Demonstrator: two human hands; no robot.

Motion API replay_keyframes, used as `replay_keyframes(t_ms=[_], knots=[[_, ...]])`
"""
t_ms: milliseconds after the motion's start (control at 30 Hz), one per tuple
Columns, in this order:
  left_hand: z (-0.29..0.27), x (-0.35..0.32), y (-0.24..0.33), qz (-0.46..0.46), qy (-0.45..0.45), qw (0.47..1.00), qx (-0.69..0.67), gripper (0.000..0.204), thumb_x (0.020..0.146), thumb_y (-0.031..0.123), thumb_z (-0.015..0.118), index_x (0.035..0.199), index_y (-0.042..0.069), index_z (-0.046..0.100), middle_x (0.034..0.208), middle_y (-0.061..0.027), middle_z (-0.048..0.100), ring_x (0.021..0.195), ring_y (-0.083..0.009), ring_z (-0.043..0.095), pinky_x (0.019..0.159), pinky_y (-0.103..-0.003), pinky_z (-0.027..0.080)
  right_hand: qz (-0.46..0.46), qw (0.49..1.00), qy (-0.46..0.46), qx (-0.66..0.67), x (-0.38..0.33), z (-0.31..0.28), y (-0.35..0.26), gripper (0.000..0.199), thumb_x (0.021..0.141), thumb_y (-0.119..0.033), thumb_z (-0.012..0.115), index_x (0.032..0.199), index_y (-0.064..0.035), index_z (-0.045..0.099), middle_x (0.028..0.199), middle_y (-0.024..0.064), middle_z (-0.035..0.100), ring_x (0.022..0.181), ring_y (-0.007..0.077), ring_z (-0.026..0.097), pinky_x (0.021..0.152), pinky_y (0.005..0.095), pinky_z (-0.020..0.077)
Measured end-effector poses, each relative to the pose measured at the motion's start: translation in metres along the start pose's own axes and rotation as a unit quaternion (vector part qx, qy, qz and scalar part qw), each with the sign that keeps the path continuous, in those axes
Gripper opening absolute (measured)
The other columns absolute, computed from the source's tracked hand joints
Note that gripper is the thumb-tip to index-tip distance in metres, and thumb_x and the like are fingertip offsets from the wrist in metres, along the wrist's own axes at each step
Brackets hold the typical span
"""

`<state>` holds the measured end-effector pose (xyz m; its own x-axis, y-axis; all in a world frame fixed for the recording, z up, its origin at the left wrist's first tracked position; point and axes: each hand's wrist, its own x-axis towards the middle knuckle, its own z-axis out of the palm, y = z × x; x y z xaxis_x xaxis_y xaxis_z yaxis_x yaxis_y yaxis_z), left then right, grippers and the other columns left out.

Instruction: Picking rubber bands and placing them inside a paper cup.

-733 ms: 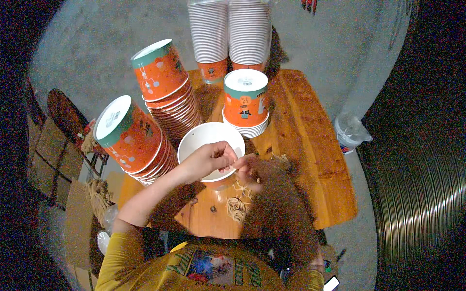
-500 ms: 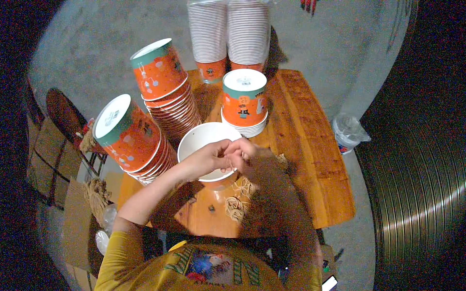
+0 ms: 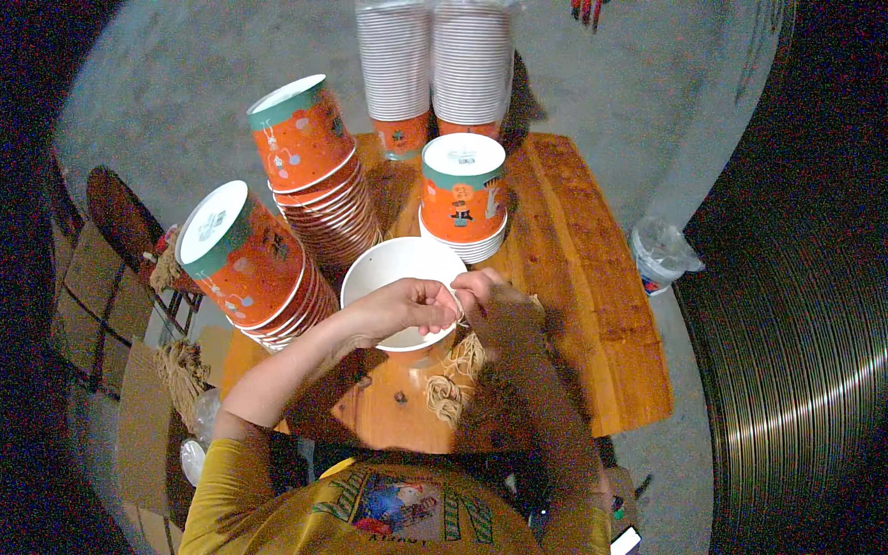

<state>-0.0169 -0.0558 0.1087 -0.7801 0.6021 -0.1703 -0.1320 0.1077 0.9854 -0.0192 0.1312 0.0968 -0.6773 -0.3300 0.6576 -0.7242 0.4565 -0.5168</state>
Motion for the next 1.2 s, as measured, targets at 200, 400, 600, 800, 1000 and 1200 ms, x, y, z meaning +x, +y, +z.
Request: replay_keyframes(t_ms=[200,400,600,800,1000,1200], knots=[[0.005,0.002,0.003,-0.016,0.013,1.0,0.012,0.012,0.086,0.015,0.061,0.09,0.005,0.057,0.08,0.002,0.057,0.071,-0.0063,0.052,0.063,-0.02,0.041,0.087,0.99,0.0,0.11,-0.028,-0.002,0.015,0.007,0.085,-0.003,0.058,0.091,-0.0039,0.058,0.077,0.0076,0.05,0.057,0.0151,0.052,0.053,0.0262,0.0414],[0.007,0.001,0.005,0.025,0.014,0.999,0.022,0.015,0.088,0.017,0.06,0.094,0.004,0.056,0.081,0.0022,0.055,0.072,-0.0055,0.05,0.064,-0.02,0.041,0.02,0.996,0.002,0.092,-0.009,-0.008,-0.003,0.007,0.085,-0.003,0.058,0.091,-0.0037,0.059,0.074,0.006,0.05,0.057,0.0129,0.051,0.052,0.0258,0.0404],[0.004,-0.001,0.0,0.031,-0.029,0.999,0.015,0.016,0.088,0.018,0.061,0.095,0.004,0.056,0.08,0.0028,0.054,0.072,-0.0059,0.05,0.066,-0.02,0.041,0.026,0.998,-0.015,0.047,0.009,-0.009,-0.023,0.01,0.084,-0.004,0.056,0.093,-0.0057,0.06,0.072,0.0075,0.053,0.059,0.0147,0.054,0.054,0.0273,0.0425],[0.005,-0.002,0.003,0.023,0.004,0.999,-0.027,0.013,0.087,0.014,0.062,0.093,0.004,0.056,0.082,0.0008,0.057,0.073,-0.0066,0.052,0.065,-0.02,0.043,0.008,0.997,0.066,0.049,-0.004,0.005,0.001,0.008,0.084,-0.005,0.056,0.091,-0.0045,0.058,0.078,0.009,0.053,0.058,0.0149,0.054,0.054,0.0274,0.0433],[0.007,0.0,0.004,0.039,0.004,0.999,-0.022,0.012,0.083,0.008,0.06,0.093,0.002,0.056,0.082,-0.0004,0.058,0.075,-0.0072,0.053,0.067,-0.021,0.044,-0.054,0.998,0.027,0.001,-0.04,-0.01,0.006,0.022,0.07,-0.001,0.069,0.089,-0.0035,0.057,0.088,0.0115,0.053,0.078,0.0245,0.057,0.065,0.0339,0.0469],[0.007,0.002,0.006,0.044,-0.007,0.999,-0.024,0.012,0.083,0.007,0.059,0.093,0.002,0.055,0.082,-0.0002,0.057,0.075,-0.007,0.053,0.067,-0.021,0.043,-0.003,0.994,0.063,-0.089,-0.043,-0.004,-0.008,0.026,0.067,-0.002,0.071,0.09,-0.0035,0.058,0.086,0.0132,0.053,0.083,0.0294,0.057,0.071,0.0385,0.0472]])
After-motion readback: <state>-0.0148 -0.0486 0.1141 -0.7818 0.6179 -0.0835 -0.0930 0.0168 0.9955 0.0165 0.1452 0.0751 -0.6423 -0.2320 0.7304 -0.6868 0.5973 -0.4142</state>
